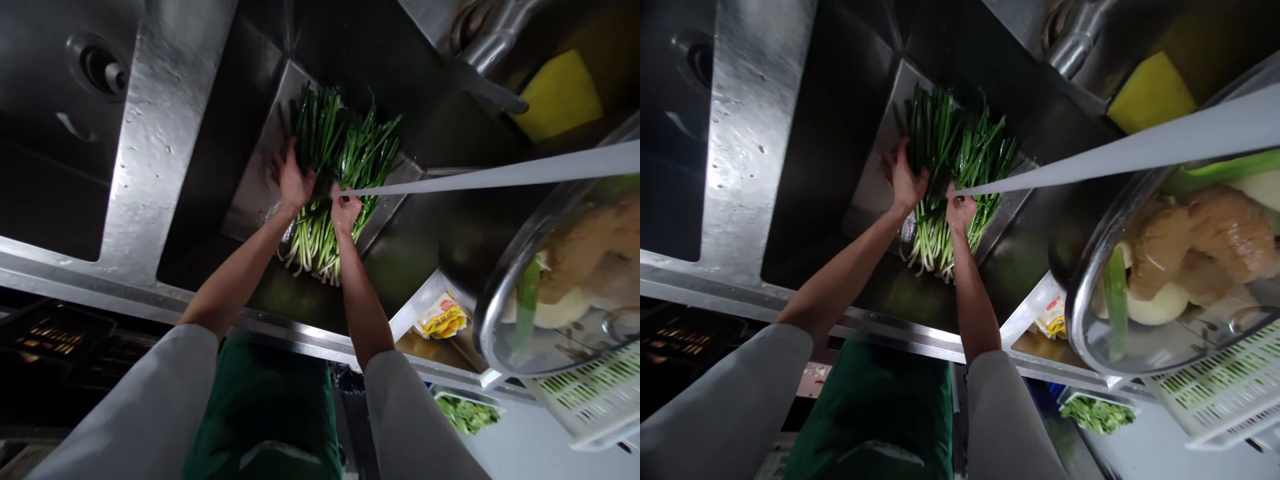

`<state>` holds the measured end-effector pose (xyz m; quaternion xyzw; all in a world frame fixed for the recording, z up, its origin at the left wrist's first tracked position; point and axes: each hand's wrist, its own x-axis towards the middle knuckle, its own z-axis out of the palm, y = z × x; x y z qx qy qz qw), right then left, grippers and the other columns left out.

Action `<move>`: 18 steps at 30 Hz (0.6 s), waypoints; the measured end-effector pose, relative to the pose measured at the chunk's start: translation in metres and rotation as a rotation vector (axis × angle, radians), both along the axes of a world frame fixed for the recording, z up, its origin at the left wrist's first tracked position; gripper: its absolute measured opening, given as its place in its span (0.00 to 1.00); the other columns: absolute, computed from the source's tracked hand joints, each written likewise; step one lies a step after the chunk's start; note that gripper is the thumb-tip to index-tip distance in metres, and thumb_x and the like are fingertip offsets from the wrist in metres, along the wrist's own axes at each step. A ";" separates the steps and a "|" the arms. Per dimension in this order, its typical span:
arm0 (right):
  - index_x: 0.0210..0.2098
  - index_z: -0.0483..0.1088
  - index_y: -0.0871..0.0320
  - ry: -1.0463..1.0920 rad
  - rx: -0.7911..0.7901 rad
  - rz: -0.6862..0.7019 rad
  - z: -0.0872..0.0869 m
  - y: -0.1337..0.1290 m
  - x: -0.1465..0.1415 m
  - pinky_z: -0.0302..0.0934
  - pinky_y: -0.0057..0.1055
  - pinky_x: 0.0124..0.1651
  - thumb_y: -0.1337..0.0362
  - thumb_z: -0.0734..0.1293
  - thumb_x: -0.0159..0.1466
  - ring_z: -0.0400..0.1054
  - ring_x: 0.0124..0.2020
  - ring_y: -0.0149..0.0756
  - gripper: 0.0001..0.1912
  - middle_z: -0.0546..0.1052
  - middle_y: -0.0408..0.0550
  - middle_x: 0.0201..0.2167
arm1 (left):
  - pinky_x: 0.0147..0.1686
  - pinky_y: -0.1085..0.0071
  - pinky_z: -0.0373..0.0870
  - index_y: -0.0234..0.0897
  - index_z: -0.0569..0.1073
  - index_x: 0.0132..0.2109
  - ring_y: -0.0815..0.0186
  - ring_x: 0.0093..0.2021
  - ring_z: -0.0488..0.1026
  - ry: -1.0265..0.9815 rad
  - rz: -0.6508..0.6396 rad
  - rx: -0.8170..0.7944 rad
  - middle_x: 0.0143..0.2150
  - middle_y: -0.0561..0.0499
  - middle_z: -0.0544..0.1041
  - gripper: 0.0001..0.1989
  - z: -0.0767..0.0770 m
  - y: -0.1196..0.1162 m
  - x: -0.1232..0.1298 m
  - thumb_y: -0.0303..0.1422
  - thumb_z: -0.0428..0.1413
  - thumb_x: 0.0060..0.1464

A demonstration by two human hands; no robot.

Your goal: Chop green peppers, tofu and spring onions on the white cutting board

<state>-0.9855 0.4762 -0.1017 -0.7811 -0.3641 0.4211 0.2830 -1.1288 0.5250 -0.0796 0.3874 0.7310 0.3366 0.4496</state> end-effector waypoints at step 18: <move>0.43 0.73 0.56 0.208 -0.101 0.043 0.017 0.007 0.014 0.76 0.33 0.38 0.48 0.69 0.68 0.75 0.32 0.33 0.17 0.77 0.43 0.35 | 0.37 0.70 0.73 0.38 0.69 0.35 0.66 0.33 0.76 -0.470 -0.447 -0.034 0.31 0.53 0.74 0.18 -0.021 -0.014 0.009 0.40 0.71 0.51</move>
